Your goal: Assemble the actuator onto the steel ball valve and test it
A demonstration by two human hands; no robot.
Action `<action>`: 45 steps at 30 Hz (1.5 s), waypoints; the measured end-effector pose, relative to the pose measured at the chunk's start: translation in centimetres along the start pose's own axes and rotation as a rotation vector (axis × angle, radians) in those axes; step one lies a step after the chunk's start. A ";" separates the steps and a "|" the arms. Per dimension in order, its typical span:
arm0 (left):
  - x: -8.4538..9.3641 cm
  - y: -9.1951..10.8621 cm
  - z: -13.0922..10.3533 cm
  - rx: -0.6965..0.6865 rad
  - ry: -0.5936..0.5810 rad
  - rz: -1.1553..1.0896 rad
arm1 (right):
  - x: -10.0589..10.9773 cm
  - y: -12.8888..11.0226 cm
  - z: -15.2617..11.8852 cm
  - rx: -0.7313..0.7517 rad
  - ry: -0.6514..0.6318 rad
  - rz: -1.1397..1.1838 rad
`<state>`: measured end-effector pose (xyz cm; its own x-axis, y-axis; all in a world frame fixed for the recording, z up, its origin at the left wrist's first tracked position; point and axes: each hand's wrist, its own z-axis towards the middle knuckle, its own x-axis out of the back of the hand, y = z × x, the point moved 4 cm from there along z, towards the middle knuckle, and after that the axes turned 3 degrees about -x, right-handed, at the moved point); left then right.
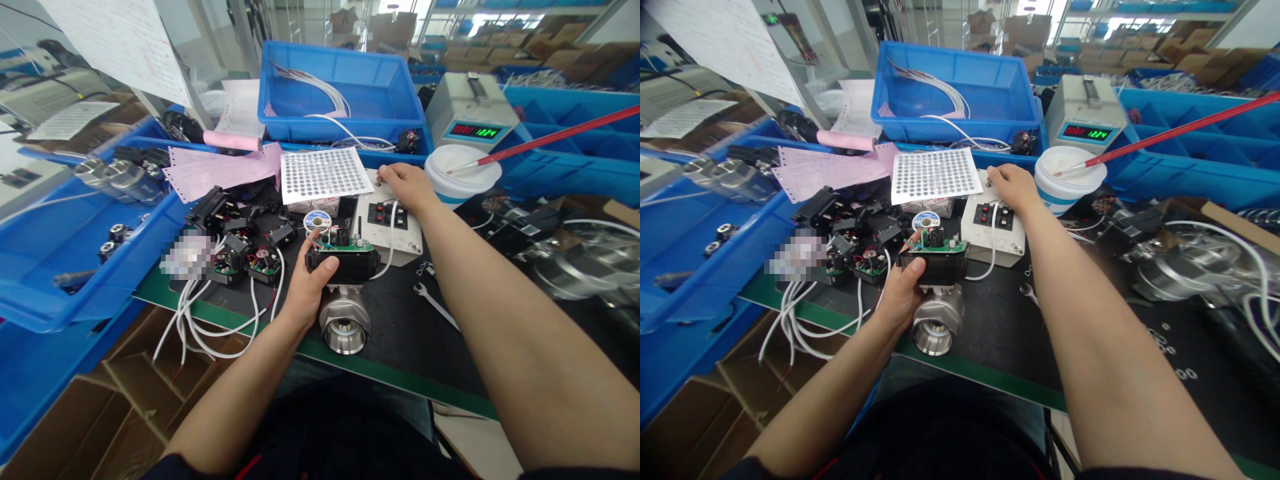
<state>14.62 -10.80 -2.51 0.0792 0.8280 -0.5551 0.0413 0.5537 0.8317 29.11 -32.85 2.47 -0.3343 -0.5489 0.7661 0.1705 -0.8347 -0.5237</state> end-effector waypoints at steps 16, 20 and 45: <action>-0.3 1.5 -1.7 -0.019 -0.137 0.023 | 1.8 -0.6 -0.2 -0.036 0.126 0.221; 0.5 2.5 -2.8 0.034 -0.394 0.037 | 4.8 -4.0 -6.8 0.056 0.246 0.441; -1.7 2.3 -9.1 -0.471 -0.425 0.780 | 3.8 -12.4 -25.3 -0.188 0.273 1.119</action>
<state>5.49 -10.08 0.24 0.2691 0.9247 0.2693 -0.5649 -0.0750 0.8218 2.23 -23.46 2.42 -0.2764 -0.9276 -0.2514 0.3637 0.1412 -0.9208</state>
